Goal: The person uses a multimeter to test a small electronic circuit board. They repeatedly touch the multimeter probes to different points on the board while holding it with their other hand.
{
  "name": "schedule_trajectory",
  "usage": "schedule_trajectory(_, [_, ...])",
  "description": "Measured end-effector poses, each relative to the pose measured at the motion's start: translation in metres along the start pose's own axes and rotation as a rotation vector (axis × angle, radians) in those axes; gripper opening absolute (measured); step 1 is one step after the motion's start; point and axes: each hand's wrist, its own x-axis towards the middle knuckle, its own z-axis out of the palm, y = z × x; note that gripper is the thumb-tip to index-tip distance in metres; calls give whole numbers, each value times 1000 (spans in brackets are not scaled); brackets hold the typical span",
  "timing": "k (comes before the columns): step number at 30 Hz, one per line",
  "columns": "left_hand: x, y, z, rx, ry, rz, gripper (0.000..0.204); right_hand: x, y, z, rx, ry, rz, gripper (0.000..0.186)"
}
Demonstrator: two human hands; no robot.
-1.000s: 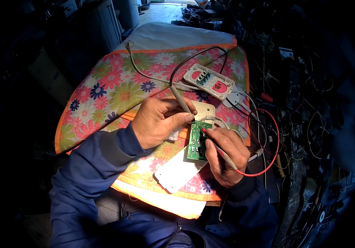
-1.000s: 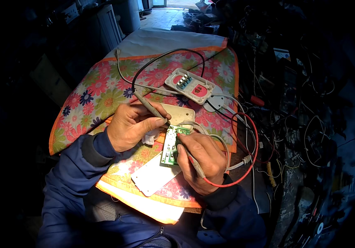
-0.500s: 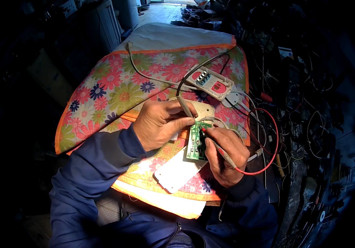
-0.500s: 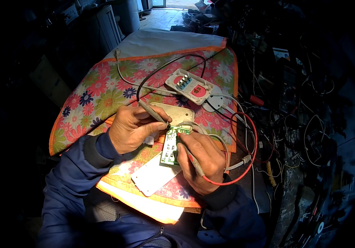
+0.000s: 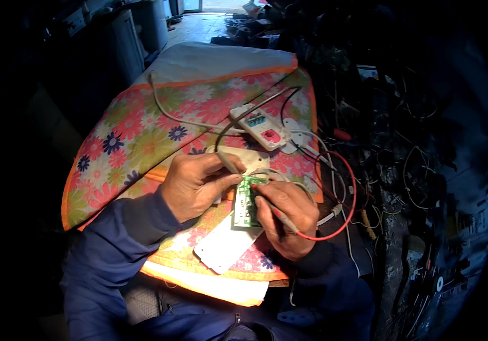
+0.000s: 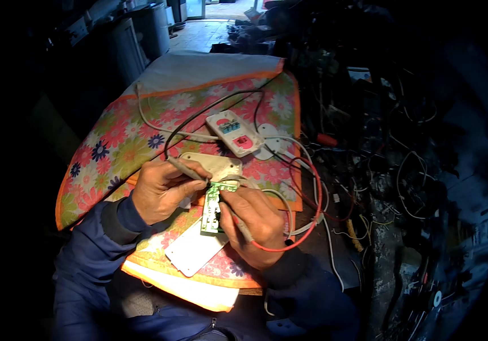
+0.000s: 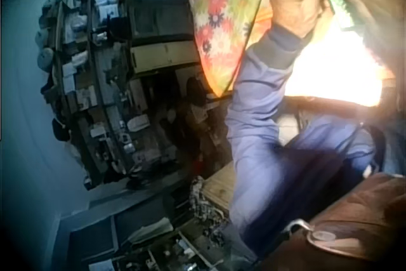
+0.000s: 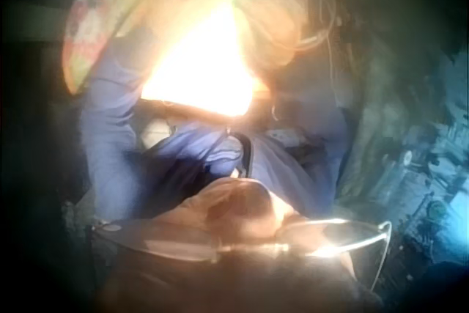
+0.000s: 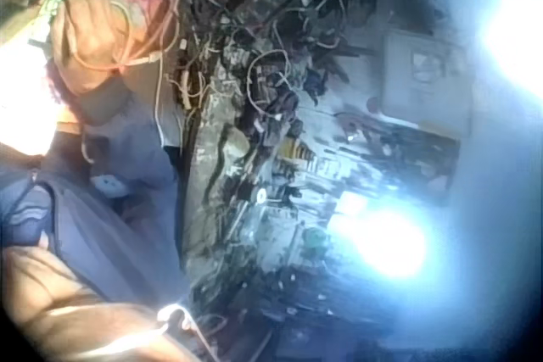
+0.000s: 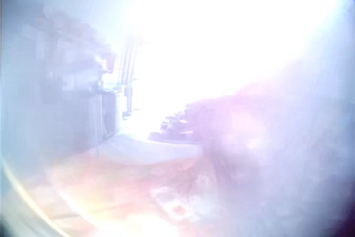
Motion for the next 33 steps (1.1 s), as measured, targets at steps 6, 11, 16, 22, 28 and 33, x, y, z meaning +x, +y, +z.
schedule_trajectory(6, [3,-2,-1,-38,-37,-2,15,-2,4,-2,12,7,-3,27])
schedule_trajectory(11, [2,3,-2,41,-19,10,13,-4,5,3,37,10,-1,25])
schedule_trajectory(16, [2,3,-1,-2,-28,-11,14,-4,4,2,48,6,3,25])
schedule_trajectory(22, [5,1,5,-34,-17,-28,10,-3,0,-7,-41,2,10,24])
schedule_trajectory(28, [1,5,0,-44,0,-95,15,-2,-1,1,61,104,-58,21])
schedule_trajectory(33, [1,13,5,-66,32,-116,17,-1,-11,-5,84,92,57,18])
